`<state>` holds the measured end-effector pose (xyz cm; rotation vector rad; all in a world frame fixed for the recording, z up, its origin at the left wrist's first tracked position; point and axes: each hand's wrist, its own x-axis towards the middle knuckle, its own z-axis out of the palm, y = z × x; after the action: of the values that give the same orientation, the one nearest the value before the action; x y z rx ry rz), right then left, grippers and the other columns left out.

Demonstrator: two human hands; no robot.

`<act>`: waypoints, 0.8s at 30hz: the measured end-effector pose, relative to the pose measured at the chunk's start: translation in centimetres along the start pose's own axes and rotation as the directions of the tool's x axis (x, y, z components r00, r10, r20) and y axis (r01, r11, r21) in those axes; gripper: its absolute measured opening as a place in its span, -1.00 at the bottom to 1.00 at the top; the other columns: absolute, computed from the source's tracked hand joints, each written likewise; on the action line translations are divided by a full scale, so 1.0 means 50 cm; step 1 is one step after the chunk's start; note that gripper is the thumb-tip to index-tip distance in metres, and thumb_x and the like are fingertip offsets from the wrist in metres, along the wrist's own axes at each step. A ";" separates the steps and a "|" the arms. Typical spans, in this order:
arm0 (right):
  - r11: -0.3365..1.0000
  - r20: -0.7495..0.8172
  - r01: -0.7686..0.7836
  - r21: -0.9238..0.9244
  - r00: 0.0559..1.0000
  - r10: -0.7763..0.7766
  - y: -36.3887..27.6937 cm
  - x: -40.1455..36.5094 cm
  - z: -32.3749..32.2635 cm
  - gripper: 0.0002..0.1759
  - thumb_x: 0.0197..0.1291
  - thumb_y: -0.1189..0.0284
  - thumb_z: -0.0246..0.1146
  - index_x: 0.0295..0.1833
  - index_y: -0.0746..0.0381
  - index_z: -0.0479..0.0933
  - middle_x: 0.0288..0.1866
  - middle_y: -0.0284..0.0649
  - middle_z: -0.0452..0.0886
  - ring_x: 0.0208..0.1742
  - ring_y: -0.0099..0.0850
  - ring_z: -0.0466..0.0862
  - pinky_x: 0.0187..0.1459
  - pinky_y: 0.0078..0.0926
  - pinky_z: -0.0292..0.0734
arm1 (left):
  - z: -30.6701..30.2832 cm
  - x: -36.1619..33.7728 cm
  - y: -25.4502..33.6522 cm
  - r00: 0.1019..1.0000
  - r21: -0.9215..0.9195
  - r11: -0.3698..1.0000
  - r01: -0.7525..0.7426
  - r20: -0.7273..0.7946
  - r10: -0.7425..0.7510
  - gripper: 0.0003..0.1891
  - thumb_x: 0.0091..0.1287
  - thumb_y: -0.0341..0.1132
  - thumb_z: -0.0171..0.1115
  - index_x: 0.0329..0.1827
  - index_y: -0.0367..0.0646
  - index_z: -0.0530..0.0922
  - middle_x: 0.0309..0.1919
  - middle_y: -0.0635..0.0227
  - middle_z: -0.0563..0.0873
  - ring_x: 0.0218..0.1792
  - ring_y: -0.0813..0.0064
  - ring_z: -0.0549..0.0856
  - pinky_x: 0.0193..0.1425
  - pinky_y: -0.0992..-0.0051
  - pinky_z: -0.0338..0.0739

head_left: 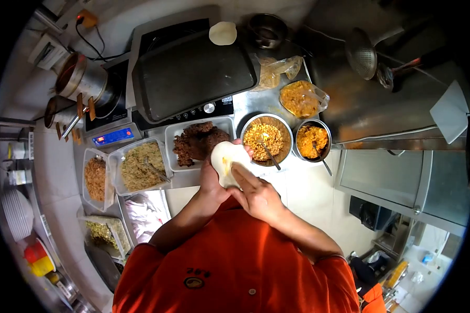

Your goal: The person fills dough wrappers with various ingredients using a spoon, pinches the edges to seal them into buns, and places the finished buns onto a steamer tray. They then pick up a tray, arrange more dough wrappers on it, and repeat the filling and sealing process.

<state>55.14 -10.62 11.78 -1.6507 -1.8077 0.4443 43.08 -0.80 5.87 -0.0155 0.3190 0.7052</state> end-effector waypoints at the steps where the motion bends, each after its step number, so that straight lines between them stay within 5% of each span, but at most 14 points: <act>1: 0.999 -0.018 0.024 0.026 1.000 -0.024 0.001 -0.005 -0.006 -0.74 0.28 0.36 0.43 -0.04 0.32 0.74 0.13 -0.08 0.73 -0.22 -0.15 0.79 -0.13 -0.30 0.75 | -0.009 0.004 0.003 0.999 -0.015 1.000 0.017 -0.031 -0.017 -0.46 0.60 0.01 -0.14 0.31 -0.28 0.52 0.17 -0.06 0.65 0.27 -0.01 0.60 0.44 0.09 0.50; 2: 0.997 -0.035 0.053 0.052 0.998 -0.051 0.008 -0.010 -0.016 -0.76 0.29 0.39 0.43 -0.05 0.34 0.74 0.06 -0.11 0.77 -0.24 -0.12 0.80 -0.08 -0.31 0.73 | -0.018 0.008 0.007 0.998 -0.030 0.999 0.030 -0.061 -0.032 -0.44 0.60 0.04 -0.14 0.28 -0.28 0.55 0.14 -0.06 0.67 0.26 0.00 0.62 0.41 0.11 0.52; 4: 0.911 0.076 -0.276 0.305 0.961 0.265 0.032 -0.032 -0.024 -0.83 0.35 0.44 0.39 -0.20 0.36 0.73 -0.10 -0.11 0.80 -0.27 -0.26 0.79 -0.16 -0.40 0.69 | 0.005 0.005 0.013 0.999 -0.042 0.999 0.019 -0.047 -0.021 -0.41 0.58 0.09 -0.15 0.26 -0.28 0.55 0.14 -0.04 0.68 0.26 0.00 0.63 0.41 0.08 0.51; 6: 0.685 0.096 -0.547 0.482 0.810 0.579 0.040 -0.016 -0.015 -0.85 0.43 0.47 0.35 -0.12 0.37 0.67 -0.31 -0.30 0.73 -0.28 -0.60 0.66 -0.19 -0.59 0.58 | 0.033 -0.003 0.014 0.999 -0.056 0.998 0.016 -0.038 -0.018 -0.37 0.57 0.14 -0.15 0.25 -0.28 0.55 0.14 -0.02 0.68 0.26 -0.01 0.63 0.42 0.05 0.50; 8: 0.471 0.241 -0.576 0.668 0.766 0.595 0.062 -0.011 0.017 -0.83 0.44 0.43 0.37 -0.06 0.35 0.63 -0.35 -0.41 0.66 -0.31 -0.65 0.60 -0.20 -0.65 0.53 | 0.063 -0.001 0.009 0.998 0.029 1.000 0.004 -0.059 -0.003 -0.34 0.57 0.19 -0.18 0.25 -0.28 0.54 0.18 -0.01 0.68 0.30 0.00 0.62 0.44 0.05 0.48; 12: 0.421 0.327 -0.621 0.661 0.743 0.584 0.099 -0.017 0.028 -0.84 0.46 0.42 0.36 -0.09 0.31 0.59 -0.31 -0.43 0.65 -0.27 -0.69 0.58 -0.21 -0.67 0.52 | 0.080 0.000 -0.006 0.993 0.313 0.949 -0.028 -0.096 0.061 -0.33 0.62 0.13 -0.27 0.38 -0.30 0.47 0.29 -0.05 0.63 0.43 0.18 0.54 0.49 0.20 0.43; 14: 0.526 0.155 -0.507 0.683 0.804 0.574 0.110 -0.019 0.017 -0.87 0.48 0.47 0.32 -0.07 0.30 0.55 -0.28 -0.38 0.71 -0.26 -0.69 0.61 -0.20 -0.67 0.52 | 0.086 -0.011 0.000 0.987 0.314 0.949 -0.014 -0.150 0.064 -0.38 0.64 0.07 -0.17 0.38 -0.32 0.49 0.18 0.04 0.71 0.27 0.36 0.66 0.39 0.33 0.50; 16: 0.521 0.134 -0.494 0.696 0.803 0.581 0.109 -0.012 0.001 -0.89 0.50 0.51 0.29 -0.05 0.31 0.52 -0.24 -0.31 0.75 -0.25 -0.69 0.64 -0.18 -0.67 0.54 | 0.048 -0.018 0.027 0.986 0.881 0.465 0.089 -0.144 0.084 -0.49 0.63 0.00 0.04 0.22 -0.34 0.61 -0.04 0.19 0.79 -0.02 0.53 0.74 0.14 0.47 0.59; 18: 0.412 0.164 -0.471 0.780 0.789 0.592 0.090 0.000 -0.030 -0.86 0.50 0.52 0.28 0.03 0.35 0.50 -0.17 -0.25 0.77 -0.21 -0.67 0.68 -0.18 -0.70 0.54 | 0.047 -0.026 0.041 0.984 0.992 -0.026 0.123 -0.118 0.136 -0.66 0.58 -0.17 0.23 0.01 -0.35 0.68 -0.27 0.36 0.79 -0.26 0.64 0.70 -0.14 0.57 0.56; 21: 0.419 0.186 -0.497 0.760 0.783 0.593 0.090 -0.002 -0.036 -0.71 0.44 0.59 0.31 0.19 0.42 0.47 -0.08 -0.16 0.79 -0.12 -0.61 0.72 -0.09 -0.66 0.61 | 0.046 -0.029 0.040 0.989 0.991 -0.093 0.097 -0.085 0.124 -0.71 0.56 -0.23 0.26 0.04 -0.36 0.67 -0.25 0.31 0.81 -0.21 0.59 0.72 -0.11 0.58 0.56; 24: 0.484 0.118 -0.484 0.729 0.785 0.608 0.086 -0.006 -0.053 -0.60 0.37 0.65 0.35 0.27 0.43 0.46 -0.08 -0.15 0.79 -0.12 -0.57 0.74 -0.06 -0.62 0.65 | 0.039 -0.050 0.058 0.999 0.995 0.096 0.003 -0.007 0.046 -0.64 0.60 -0.18 0.13 0.04 -0.36 0.67 -0.16 0.21 0.82 -0.12 0.47 0.77 0.00 0.50 0.60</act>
<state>60.13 -10.71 10.92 -1.5413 -0.7132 1.1260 39.98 0.05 8.73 1.3744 0.8147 0.3664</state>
